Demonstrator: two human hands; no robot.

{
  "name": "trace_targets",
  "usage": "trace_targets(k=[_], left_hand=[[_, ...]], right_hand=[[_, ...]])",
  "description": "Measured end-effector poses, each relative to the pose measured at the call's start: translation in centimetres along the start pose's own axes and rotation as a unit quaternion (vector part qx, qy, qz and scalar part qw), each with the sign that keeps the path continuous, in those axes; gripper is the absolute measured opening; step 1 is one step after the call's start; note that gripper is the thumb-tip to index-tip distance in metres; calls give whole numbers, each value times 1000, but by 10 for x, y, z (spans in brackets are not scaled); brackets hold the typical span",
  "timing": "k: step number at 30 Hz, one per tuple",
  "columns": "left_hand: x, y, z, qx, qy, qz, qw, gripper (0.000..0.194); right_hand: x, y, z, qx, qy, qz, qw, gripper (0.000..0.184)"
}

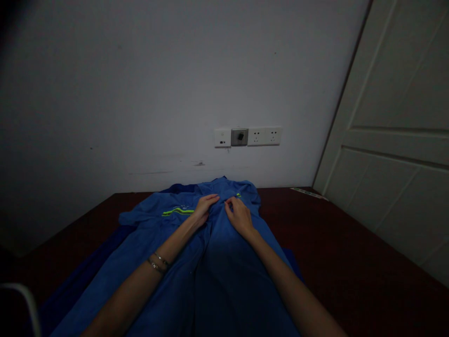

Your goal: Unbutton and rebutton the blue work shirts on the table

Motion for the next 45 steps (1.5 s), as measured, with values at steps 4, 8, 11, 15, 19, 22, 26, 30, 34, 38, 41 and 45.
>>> trace_targets(k=[4, 8, 11, 15, 19, 22, 26, 30, 34, 38, 41, 45], left_hand=[[0, 4, 0, 32, 2, 23, 999, 30], [-1, 10, 0, 92, -13, 47, 995, 28], [-3, 12, 1, 130, -38, 50, 990, 31], [-2, 13, 1, 166, -75, 60, 981, 34], [-2, 17, 0, 178, -102, 93, 974, 35], [-3, 20, -1, 177, -120, 96, 972, 36], [-5, 20, -1, 178, -123, 102, 971, 33], [-5, 18, 0, 171, -109, 107, 973, 31], [-4, 15, 1, 168, -102, 101, 975, 32], [-4, 13, 1, 150, -118, 96, 977, 34], [-3, 13, 1, 116, -118, 88, 982, 34], [-1, 12, 0, 90, -111, 72, 987, 35]], right_hand=[[0, -3, -4, 12, 1, -5, 1000, 15], [3, -4, -11, 35, 24, -39, 998, 12], [8, 1, -14, 48, 31, -56, 997, 10], [13, 12, -16, 69, 8, -47, 996, 11], [15, 19, -18, 93, -37, -37, 994, 13], [17, 21, -20, 126, -72, -34, 989, 13], [18, 19, -20, 172, -111, -25, 979, 13], [18, 17, -19, 183, -97, -15, 978, 13], [18, 15, -18, 176, -101, -4, 979, 14], [18, 15, -20, 174, -96, -1, 980, 14], [18, 14, -20, 173, -93, 2, 980, 13], [17, 19, -17, 159, -92, -2, 983, 13]])
Point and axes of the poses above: each hand's wrist, its own x-axis towards the middle knuckle, its own z-axis out of the palm, y = z × x, the point moved 1 cm from there along x, towards the middle knuckle
